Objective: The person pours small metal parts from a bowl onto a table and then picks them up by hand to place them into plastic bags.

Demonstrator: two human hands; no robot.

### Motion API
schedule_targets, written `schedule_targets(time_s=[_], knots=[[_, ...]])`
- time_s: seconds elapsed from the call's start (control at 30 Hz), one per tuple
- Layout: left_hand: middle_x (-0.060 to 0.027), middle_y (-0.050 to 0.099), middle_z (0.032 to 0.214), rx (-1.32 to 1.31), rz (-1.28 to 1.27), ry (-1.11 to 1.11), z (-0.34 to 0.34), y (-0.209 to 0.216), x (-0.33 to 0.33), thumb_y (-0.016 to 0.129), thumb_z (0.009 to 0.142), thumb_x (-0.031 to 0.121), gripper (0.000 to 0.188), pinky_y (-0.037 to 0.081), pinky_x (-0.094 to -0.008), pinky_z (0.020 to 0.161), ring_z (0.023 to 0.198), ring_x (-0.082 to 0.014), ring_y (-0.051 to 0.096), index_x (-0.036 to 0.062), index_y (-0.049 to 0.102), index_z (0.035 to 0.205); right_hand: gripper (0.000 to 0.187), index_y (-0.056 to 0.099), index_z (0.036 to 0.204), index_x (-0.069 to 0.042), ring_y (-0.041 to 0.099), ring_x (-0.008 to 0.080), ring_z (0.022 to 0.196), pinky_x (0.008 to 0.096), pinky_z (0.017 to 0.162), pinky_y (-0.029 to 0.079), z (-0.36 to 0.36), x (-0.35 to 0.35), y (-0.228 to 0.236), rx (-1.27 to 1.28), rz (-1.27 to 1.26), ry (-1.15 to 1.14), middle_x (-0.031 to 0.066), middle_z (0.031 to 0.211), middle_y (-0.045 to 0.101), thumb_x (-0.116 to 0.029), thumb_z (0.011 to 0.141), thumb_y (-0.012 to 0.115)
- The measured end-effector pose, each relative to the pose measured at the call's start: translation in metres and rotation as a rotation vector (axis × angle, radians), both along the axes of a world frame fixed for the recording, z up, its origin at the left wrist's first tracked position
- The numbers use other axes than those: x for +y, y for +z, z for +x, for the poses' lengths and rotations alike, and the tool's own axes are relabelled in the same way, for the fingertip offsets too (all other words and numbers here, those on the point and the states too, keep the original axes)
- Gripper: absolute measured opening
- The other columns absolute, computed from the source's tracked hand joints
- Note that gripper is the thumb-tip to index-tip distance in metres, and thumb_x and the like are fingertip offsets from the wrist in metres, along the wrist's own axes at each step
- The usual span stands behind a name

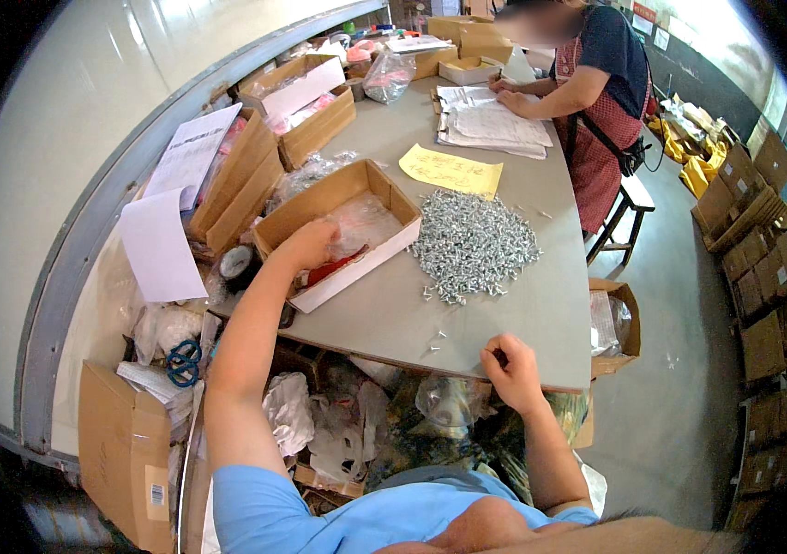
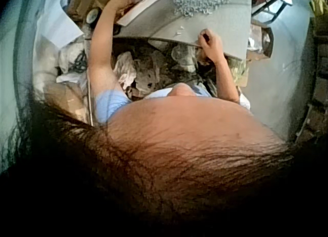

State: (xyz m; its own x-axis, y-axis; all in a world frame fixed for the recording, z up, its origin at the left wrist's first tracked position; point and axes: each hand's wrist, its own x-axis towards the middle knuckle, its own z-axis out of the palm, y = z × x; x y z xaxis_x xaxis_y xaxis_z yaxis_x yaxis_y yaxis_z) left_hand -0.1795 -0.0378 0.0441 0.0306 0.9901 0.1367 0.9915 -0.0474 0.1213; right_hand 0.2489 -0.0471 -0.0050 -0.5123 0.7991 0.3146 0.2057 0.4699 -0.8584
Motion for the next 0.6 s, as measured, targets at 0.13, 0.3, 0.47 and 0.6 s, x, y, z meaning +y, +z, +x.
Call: schedule_targets(time_s=[0.13,0.3,0.47,0.6], knots=[[-0.0180,0.065,0.083,-0.156,-0.138,0.134,-0.001,0.002,-0.004,0.067,0.074,0.013,0.011,0.050,-0.0406,0.073,0.083,-0.0319,0.064,0.0022,0.065,0.077,0.008,0.055,0.080,-0.002,0.053,0.0243,0.060,0.0318,0.055,0.043,0.002,-0.002,-0.001,-0.024,-0.004,-0.005,0.0121,0.074,0.055,-0.005,0.078,0.062],[-0.0166,0.066,0.081,-0.011,-0.013,0.152,0.017,0.035,-0.011,0.062,0.081,0.017,0.015,0.049,-0.0420,0.073,0.080,-0.0336,0.063,0.0032,0.068,0.081,0.009,0.054,0.080,-0.002,0.047,0.0150,0.058,0.0275,0.052,0.039,0.004,-0.001,-0.005,-0.004,0.045,-0.017,0.0077,0.069,0.051,-0.003,0.079,0.063],[-0.0190,0.065,0.082,-0.070,0.224,0.212,0.016,0.036,-0.020,0.062,0.083,0.017,0.016,0.049,-0.0430,0.073,0.080,-0.0365,0.062,0.0019,0.066,0.084,0.008,0.056,0.080,-0.002,0.053,0.0249,0.061,0.0324,0.055,0.043,0.003,-0.002,-0.004,-0.024,-0.013,-0.011,0.0123,0.074,0.055,-0.005,0.078,0.063],[-0.0198,0.064,0.078,-0.190,0.366,0.227,0.020,0.037,-0.023,0.064,0.081,0.011,0.013,0.050,-0.0407,0.070,0.078,-0.0343,0.063,-0.0015,0.062,0.084,0.009,0.054,0.080,-0.002,0.047,0.0148,0.057,0.0271,0.052,0.039,0.002,-0.002,-0.005,0.004,0.028,-0.014,0.0078,0.068,0.052,-0.004,0.079,0.063]])
